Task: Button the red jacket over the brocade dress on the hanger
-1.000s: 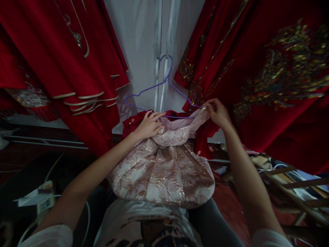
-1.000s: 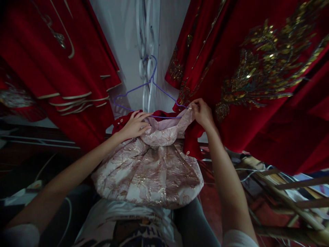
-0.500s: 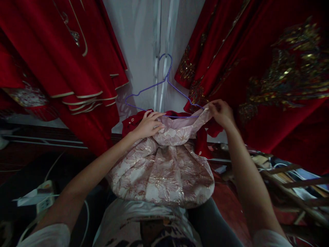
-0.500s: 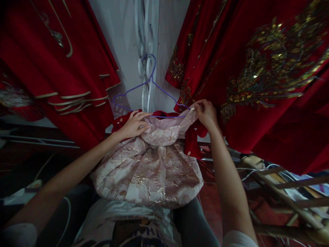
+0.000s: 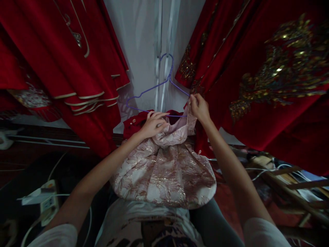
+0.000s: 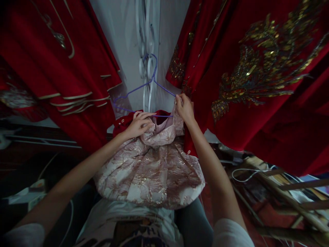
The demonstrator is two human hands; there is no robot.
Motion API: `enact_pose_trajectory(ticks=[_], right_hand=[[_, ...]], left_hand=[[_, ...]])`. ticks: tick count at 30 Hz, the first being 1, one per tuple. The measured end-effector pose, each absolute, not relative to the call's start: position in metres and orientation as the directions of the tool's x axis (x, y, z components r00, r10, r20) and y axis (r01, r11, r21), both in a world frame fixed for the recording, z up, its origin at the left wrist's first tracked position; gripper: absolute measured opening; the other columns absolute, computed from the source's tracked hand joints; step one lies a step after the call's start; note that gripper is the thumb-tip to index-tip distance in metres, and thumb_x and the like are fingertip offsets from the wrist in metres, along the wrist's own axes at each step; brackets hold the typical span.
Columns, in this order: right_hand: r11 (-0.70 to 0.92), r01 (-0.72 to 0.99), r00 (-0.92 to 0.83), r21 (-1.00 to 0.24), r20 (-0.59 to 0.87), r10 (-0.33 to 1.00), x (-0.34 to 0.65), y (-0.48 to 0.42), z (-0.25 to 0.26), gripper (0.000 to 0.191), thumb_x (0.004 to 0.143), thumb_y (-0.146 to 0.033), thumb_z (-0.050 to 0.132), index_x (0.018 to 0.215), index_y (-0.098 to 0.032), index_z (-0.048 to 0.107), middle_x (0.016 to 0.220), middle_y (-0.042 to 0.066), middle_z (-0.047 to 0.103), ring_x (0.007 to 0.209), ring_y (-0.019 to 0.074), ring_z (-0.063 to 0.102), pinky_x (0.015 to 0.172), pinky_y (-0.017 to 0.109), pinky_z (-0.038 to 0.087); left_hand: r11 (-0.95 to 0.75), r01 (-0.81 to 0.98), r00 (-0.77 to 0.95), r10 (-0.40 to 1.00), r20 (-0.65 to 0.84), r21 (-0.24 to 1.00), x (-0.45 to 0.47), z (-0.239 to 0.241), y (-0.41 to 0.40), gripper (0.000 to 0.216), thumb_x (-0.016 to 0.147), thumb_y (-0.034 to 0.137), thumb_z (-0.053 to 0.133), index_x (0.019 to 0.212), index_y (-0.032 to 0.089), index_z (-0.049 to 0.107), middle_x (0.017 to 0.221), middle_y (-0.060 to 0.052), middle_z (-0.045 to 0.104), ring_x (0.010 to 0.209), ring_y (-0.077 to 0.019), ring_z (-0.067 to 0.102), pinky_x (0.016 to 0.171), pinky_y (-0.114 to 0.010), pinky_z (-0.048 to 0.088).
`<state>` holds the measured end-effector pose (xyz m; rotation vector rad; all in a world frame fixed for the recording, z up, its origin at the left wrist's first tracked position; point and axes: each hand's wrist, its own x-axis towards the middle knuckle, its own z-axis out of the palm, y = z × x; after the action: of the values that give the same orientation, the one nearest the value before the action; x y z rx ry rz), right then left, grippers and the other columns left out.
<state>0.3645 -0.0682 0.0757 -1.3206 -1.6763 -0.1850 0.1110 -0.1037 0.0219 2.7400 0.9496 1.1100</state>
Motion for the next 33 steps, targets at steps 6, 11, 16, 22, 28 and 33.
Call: enact_pose_trajectory(ticks=[6, 11, 16, 22, 28, 33], right_hand=[[0.418, 0.813, 0.051, -0.405, 0.766, 0.641, 0.375, -0.081, 0.081, 0.041, 0.093, -0.054, 0.038, 0.097, -0.023, 0.065, 0.089, 0.004, 0.07, 0.085, 0.0205, 0.064, 0.074, 0.028, 0.046], [0.433, 0.77, 0.087, -0.469, 0.749, 0.657, 0.38, -0.08, 0.086, 0.042, 0.09, -0.056, 0.044, 0.094, -0.022, 0.069, 0.085, 0.003, 0.071, 0.08, 0.02, 0.064, 0.07, 0.028, 0.046], [0.469, 0.732, 0.108, -0.494, 0.764, 0.636, 0.38, -0.074, 0.083, 0.046, 0.087, -0.059, 0.047, 0.09, -0.019, 0.07, 0.079, 0.003, 0.07, 0.074, 0.0182, 0.062, 0.065, 0.026, 0.044], [0.479, 0.724, 0.096, -0.497, 0.76, 0.643, 0.384, -0.073, 0.084, 0.045, 0.087, -0.058, 0.049, 0.089, -0.019, 0.071, 0.075, 0.003, 0.069, 0.069, 0.0169, 0.061, 0.062, 0.026, 0.042], [0.485, 0.725, 0.087, -0.489, 0.763, 0.64, 0.384, -0.074, 0.085, 0.043, 0.087, -0.056, 0.05, 0.089, -0.019, 0.071, 0.078, 0.003, 0.07, 0.07, 0.0171, 0.062, 0.064, 0.026, 0.043], [0.479, 0.722, 0.089, -0.499, 0.754, 0.65, 0.385, -0.074, 0.086, 0.044, 0.086, -0.058, 0.05, 0.09, -0.019, 0.071, 0.078, 0.004, 0.07, 0.07, 0.0178, 0.062, 0.064, 0.026, 0.043]], left_hand=[[-0.552, 0.608, -0.12, 0.647, 0.753, 0.571, 0.061, 0.029, -0.075, 0.04, 0.096, 0.045, 0.034, 0.094, 0.019, 0.065, 0.097, -0.005, 0.068, 0.096, -0.0178, 0.062, 0.09, -0.032, 0.043], [-0.43, 0.527, -0.491, 0.55, 0.675, 0.733, 0.004, 0.025, -0.048, 0.051, 0.096, 0.051, 0.027, 0.085, 0.015, 0.062, 0.072, -0.003, 0.059, 0.071, -0.0133, 0.058, 0.072, -0.025, 0.045], [-0.634, 0.439, -0.265, 0.585, 0.766, 0.637, -0.004, 0.022, -0.074, 0.048, 0.095, 0.053, 0.03, 0.095, 0.017, 0.062, 0.081, -0.004, 0.062, 0.074, -0.013, 0.06, 0.073, -0.025, 0.047], [-0.735, 0.541, 0.09, 0.534, 0.841, 0.409, -0.015, -0.017, -0.103, 0.044, 0.088, 0.054, 0.046, 0.108, 0.017, 0.059, 0.091, -0.007, 0.066, 0.083, -0.0185, 0.064, 0.079, -0.031, 0.049], [-0.71, 0.704, 0.454, 0.475, 0.754, 0.023, -0.032, -0.05, -0.107, 0.044, 0.071, 0.054, 0.07, 0.098, 0.02, 0.065, 0.078, -0.003, 0.07, 0.059, -0.0144, 0.063, 0.058, -0.024, 0.045], [-0.619, 0.746, 0.26, 0.611, 0.748, 0.245, -0.025, -0.028, -0.104, 0.024, 0.077, 0.043, 0.069, 0.084, 0.02, 0.068, 0.086, -0.006, 0.07, 0.08, -0.018, 0.064, 0.076, -0.028, 0.048]])
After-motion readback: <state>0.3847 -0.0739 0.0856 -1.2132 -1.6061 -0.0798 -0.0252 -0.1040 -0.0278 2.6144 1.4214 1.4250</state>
